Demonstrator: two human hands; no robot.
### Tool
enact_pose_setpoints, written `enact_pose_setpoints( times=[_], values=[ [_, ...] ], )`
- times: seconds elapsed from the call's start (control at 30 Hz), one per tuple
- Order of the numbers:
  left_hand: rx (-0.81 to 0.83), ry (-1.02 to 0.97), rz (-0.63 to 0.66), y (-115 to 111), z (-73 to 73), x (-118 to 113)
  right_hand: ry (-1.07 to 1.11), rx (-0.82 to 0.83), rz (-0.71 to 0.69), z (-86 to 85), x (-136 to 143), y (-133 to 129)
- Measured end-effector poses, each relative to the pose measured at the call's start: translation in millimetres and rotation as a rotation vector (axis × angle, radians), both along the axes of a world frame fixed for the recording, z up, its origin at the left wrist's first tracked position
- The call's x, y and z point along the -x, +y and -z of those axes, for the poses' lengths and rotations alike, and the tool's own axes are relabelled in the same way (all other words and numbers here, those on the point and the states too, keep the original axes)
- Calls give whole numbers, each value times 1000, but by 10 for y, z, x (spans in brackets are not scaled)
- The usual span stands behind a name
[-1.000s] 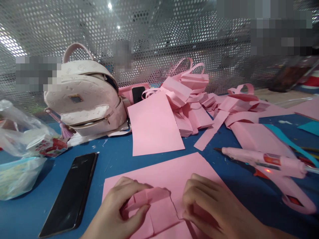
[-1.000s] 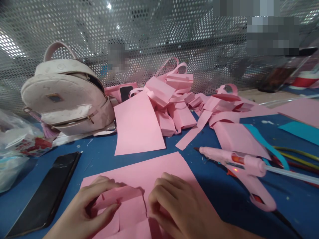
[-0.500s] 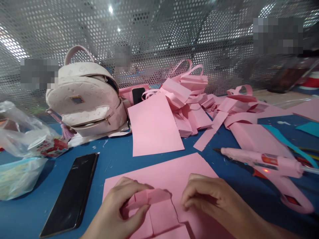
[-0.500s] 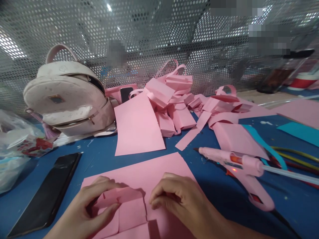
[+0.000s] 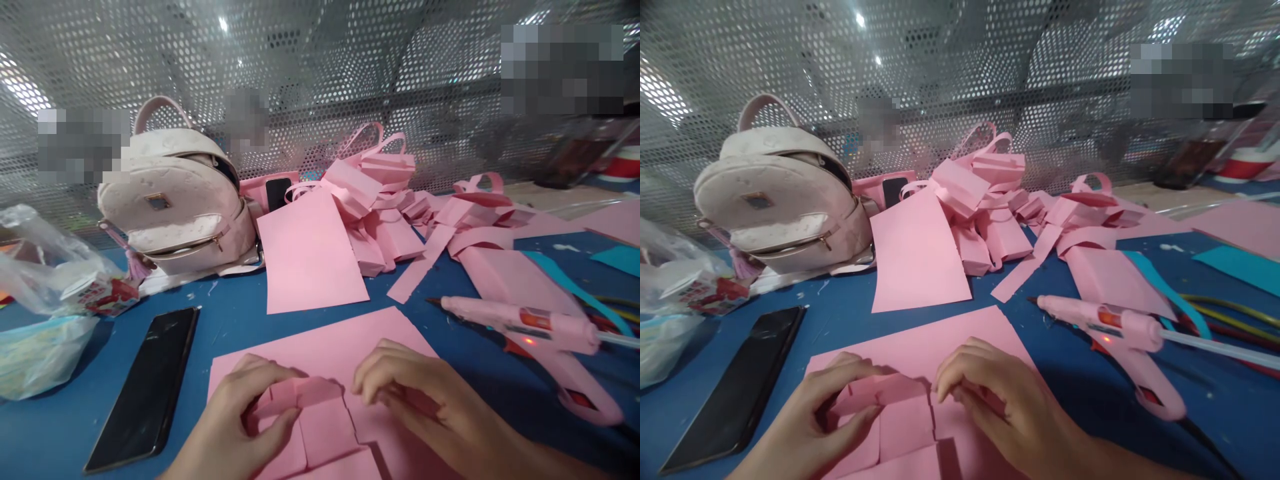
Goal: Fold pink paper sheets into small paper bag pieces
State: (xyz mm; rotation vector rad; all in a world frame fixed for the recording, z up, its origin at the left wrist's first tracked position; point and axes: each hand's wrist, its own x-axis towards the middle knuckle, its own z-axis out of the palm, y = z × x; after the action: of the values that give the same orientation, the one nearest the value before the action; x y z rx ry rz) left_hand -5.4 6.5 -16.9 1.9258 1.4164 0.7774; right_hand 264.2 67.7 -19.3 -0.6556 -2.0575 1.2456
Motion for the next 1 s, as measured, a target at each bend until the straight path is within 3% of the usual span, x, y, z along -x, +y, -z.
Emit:
enact_pose_setpoints(
  times=[0.13, 0.37, 0.57, 0.73, 1.0],
  values=[
    [-8, 0, 4, 8, 13, -1, -143, -46, -20, -47, -23, -77],
    [2, -3, 16, 4, -8, 4, -206, -323, -30, -174, 15, -102],
    [-4, -19, 13, 3, 2, 8, -256, -321, -35, -206, 30, -96],
    [8, -25, 19, -5, 7, 6, -199, -361, -143, -156, 32, -64],
    [29, -20, 2, 1, -27, -12, -425, -466, -101, -130, 23, -52]
  ],
)
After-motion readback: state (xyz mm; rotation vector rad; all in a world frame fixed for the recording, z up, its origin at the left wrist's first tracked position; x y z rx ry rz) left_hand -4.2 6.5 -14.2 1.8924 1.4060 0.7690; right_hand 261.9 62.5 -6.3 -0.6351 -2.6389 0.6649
